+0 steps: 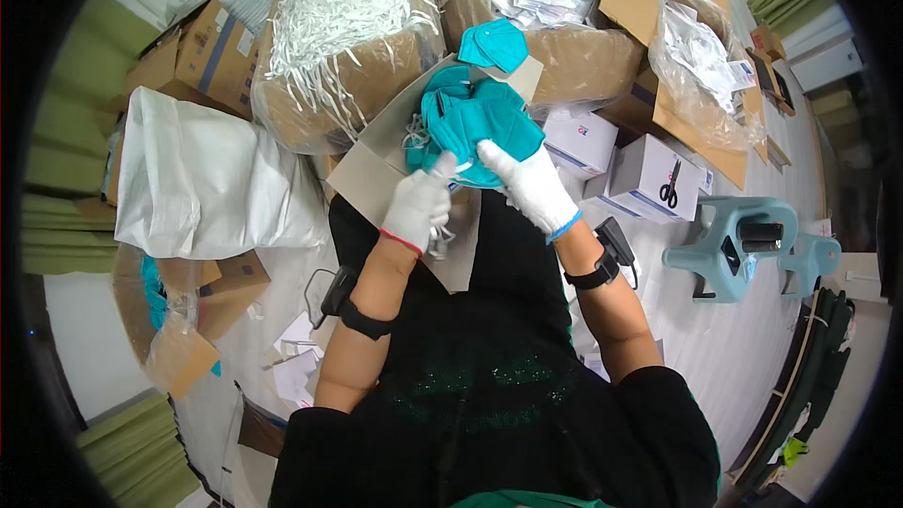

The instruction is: Packing turquoise masks into a small cardboard box from a storage area.

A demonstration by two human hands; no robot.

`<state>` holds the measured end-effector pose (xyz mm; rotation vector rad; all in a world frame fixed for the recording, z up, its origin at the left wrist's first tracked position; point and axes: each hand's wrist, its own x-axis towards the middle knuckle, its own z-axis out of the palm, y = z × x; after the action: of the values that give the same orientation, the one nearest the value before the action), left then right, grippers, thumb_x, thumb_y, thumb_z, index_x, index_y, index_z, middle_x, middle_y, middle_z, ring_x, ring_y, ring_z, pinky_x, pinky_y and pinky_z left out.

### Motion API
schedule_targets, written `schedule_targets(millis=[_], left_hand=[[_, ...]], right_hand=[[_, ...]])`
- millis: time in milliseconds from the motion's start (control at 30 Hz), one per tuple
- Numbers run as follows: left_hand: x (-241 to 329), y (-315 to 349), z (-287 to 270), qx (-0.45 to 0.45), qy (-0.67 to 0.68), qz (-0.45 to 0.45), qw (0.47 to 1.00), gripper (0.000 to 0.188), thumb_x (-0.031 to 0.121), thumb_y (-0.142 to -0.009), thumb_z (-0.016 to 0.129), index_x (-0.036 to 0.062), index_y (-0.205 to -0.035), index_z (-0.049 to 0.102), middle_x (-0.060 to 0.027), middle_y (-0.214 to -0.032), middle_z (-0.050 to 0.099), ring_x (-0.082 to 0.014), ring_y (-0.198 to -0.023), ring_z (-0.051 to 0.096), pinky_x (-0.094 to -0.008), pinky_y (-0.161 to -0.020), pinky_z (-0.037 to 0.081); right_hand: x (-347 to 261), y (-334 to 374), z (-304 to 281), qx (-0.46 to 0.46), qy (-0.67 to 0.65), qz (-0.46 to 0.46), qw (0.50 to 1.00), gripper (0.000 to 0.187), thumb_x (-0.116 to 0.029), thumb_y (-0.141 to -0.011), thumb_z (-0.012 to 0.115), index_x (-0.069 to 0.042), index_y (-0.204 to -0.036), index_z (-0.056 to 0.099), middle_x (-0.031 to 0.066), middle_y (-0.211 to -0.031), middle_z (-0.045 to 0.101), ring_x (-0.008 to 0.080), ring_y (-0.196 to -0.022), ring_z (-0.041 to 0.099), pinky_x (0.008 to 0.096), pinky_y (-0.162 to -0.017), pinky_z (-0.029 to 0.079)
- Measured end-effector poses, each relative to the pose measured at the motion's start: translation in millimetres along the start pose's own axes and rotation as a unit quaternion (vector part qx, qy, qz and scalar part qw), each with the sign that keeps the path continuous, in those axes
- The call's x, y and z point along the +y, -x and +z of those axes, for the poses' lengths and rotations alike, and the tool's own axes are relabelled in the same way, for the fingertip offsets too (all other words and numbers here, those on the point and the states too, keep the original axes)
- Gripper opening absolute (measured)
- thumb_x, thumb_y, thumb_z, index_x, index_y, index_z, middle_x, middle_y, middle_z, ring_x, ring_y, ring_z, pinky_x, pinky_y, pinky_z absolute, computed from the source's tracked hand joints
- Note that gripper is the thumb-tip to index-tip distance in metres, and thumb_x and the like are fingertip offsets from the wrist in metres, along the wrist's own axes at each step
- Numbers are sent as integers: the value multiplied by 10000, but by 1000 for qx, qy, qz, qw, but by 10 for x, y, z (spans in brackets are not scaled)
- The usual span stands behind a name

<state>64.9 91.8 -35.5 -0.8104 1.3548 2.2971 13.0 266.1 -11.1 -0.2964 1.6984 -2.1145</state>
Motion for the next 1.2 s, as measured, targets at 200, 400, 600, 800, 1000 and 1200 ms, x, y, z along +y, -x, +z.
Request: schedule_targets(millis=[200,400,600,800,1000,1200], left_hand=[[103,-743,-98,349,-140,354,856,357,186,-719,732,23,-513,490,-55,-504,512,-177,-494,529,-398,-506,395],[291,-1100,-168,441,-368,435,693,177,153,-717,578,28,-593,563,-229,-636,570,-419,-593,555,-465,-539,426],[379,-1364,-144,446,-408,410,683,125,147,-708,574,56,-641,628,-219,-692,611,-424,-673,606,-489,-597,469],[661,-1536,-1221,520,-462,278,663,218,221,-757,637,12,-750,698,-235,-774,675,-379,-758,683,-446,-700,537],[859,-1046,-1005,316,2,181,931,534,592,-826,649,118,-597,556,-1,-455,439,-182,-364,448,-337,-360,342],[559,-808,-907,-91,237,50,966,447,541,-914,584,118,-785,518,41,-565,335,-119,-483,358,-282,-470,324]], right_hand=[[452,45,493,34,241,-109,964,203,-242,-901,666,-42,-937,666,88,-766,656,219,-672,618,338,-594,486],[364,176,481,65,200,-107,972,163,-194,-910,645,-47,-976,665,114,-763,662,259,-653,633,337,-580,487],[240,232,382,98,210,-174,957,187,-179,-904,644,-42,-1027,669,138,-802,700,270,-700,687,333,-622,515],[79,597,409,2,238,-65,969,315,-130,-923,591,-9,-1212,565,136,-1098,621,222,-1010,599,346,-872,484],[419,-644,151,58,59,24,996,396,-328,-955,614,-14,-1183,539,57,-1040,583,125,-834,564,296,-722,494],[719,-762,239,52,-58,181,980,241,-253,-949,604,-22,-938,672,-27,-608,484,86,-367,322,258,-341,286]])
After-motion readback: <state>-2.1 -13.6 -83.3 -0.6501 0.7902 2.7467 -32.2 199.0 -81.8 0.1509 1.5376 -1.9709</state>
